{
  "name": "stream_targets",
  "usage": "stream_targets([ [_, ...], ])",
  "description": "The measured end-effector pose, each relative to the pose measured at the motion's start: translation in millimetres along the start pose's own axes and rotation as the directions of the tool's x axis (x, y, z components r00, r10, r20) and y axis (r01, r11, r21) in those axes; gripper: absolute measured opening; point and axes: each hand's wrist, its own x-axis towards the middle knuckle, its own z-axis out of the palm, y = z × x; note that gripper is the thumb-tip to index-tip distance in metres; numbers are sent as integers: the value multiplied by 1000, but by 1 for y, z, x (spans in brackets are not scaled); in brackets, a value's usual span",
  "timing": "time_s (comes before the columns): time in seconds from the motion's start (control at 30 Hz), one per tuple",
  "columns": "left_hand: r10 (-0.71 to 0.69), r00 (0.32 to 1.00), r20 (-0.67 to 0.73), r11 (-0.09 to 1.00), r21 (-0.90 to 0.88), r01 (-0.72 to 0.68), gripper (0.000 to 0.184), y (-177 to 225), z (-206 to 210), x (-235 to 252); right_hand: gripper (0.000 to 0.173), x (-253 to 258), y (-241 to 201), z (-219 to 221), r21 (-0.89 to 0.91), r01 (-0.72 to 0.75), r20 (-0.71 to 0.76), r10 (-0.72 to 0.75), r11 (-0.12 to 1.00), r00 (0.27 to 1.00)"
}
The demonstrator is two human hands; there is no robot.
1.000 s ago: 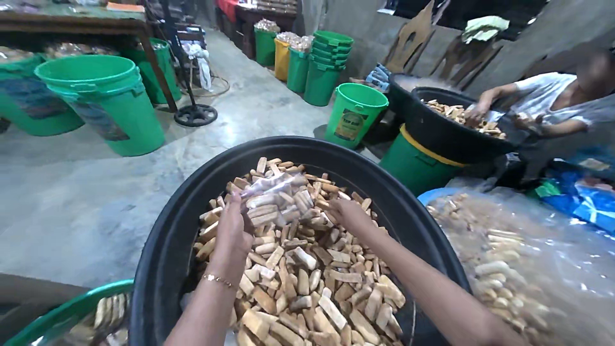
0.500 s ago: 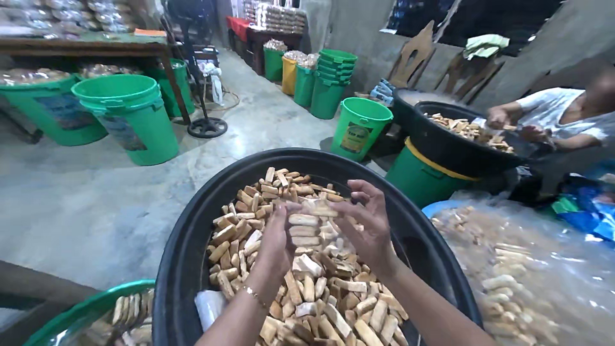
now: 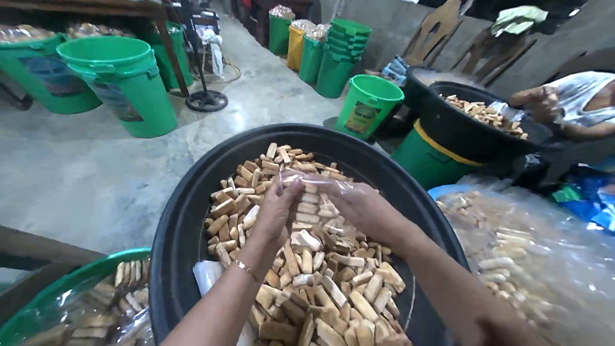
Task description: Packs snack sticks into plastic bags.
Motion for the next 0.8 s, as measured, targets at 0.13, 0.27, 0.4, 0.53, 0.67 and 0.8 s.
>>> stream_targets([
  [0.13, 133, 982, -131, 989, -44, -140, 20, 7, -17, 6, 33, 12, 19, 22, 204, 55, -295, 8, 978, 956],
  [0.27, 190, 956, -222, 962, -152, -226, 23, 19, -37, 15, 27, 26, 51, 48, 206, -192, -127, 221, 960, 967],
  [0.4, 267, 960, -87, 942, -188, -279, 24, 18, -41, 15, 34, 47, 63, 96, -154, -242, 463, 286, 958, 839],
  [0.53, 207, 975, -84, 953, -210, -220, 29, 19, -39, 15, 33, 51, 71, 143, -274, -77, 514, 214, 959, 831],
  [0.67, 165, 978, -130, 954, -232, -192, 33, 21, -46, 18, 31, 57, 66, 147, -354, -96, 585, 300, 930, 753],
  [0.8, 168, 958, -232, 956, -197, -216, 29, 25, -47, 19, 34, 29, 50, 107, -353, -56, 682, 298, 934, 667],
])
